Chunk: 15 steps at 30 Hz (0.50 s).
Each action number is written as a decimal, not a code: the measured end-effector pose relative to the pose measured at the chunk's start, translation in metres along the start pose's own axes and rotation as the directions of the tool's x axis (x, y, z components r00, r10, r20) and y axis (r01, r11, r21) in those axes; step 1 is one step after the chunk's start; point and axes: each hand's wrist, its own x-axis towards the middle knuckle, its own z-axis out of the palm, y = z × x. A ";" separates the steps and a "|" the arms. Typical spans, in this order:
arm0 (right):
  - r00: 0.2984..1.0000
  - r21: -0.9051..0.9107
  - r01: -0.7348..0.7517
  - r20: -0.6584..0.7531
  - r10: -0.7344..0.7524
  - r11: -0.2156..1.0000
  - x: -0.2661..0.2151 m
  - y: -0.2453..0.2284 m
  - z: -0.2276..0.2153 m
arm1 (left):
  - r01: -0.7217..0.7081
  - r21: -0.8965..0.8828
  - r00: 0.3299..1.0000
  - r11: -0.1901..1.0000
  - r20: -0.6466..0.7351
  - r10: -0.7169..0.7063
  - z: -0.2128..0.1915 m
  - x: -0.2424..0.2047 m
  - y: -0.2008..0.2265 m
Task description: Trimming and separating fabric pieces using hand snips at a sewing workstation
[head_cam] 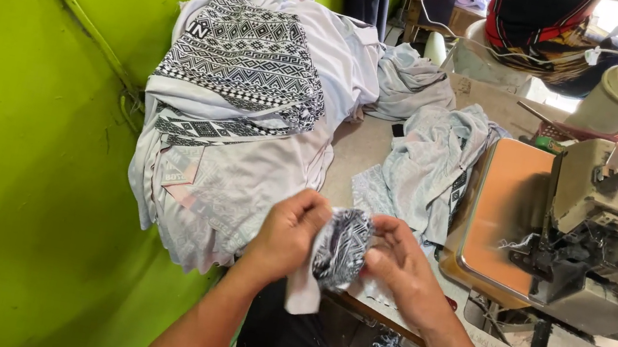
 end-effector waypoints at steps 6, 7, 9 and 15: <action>0.984 -0.234 0.043 0.177 0.000 0.971 0.006 -0.003 -0.012 | -0.060 0.314 0.988 0.948 0.155 0.012 0.001 -0.023 0.053; 0.975 -0.184 -0.028 0.211 0.067 0.983 0.006 -0.009 -0.017 | 0.014 0.366 0.979 0.931 0.184 -0.087 -0.005 -0.025 0.057; 0.926 0.273 -0.107 0.377 -0.005 0.956 0.000 -0.011 -0.020 | 0.004 0.533 0.964 0.846 0.224 -0.146 -0.016 -0.031 0.061; 0.948 0.850 -0.217 0.300 -0.103 0.480 -0.014 0.016 -0.031 | 0.161 0.514 0.946 0.842 0.162 -0.280 -0.018 -0.048 -0.048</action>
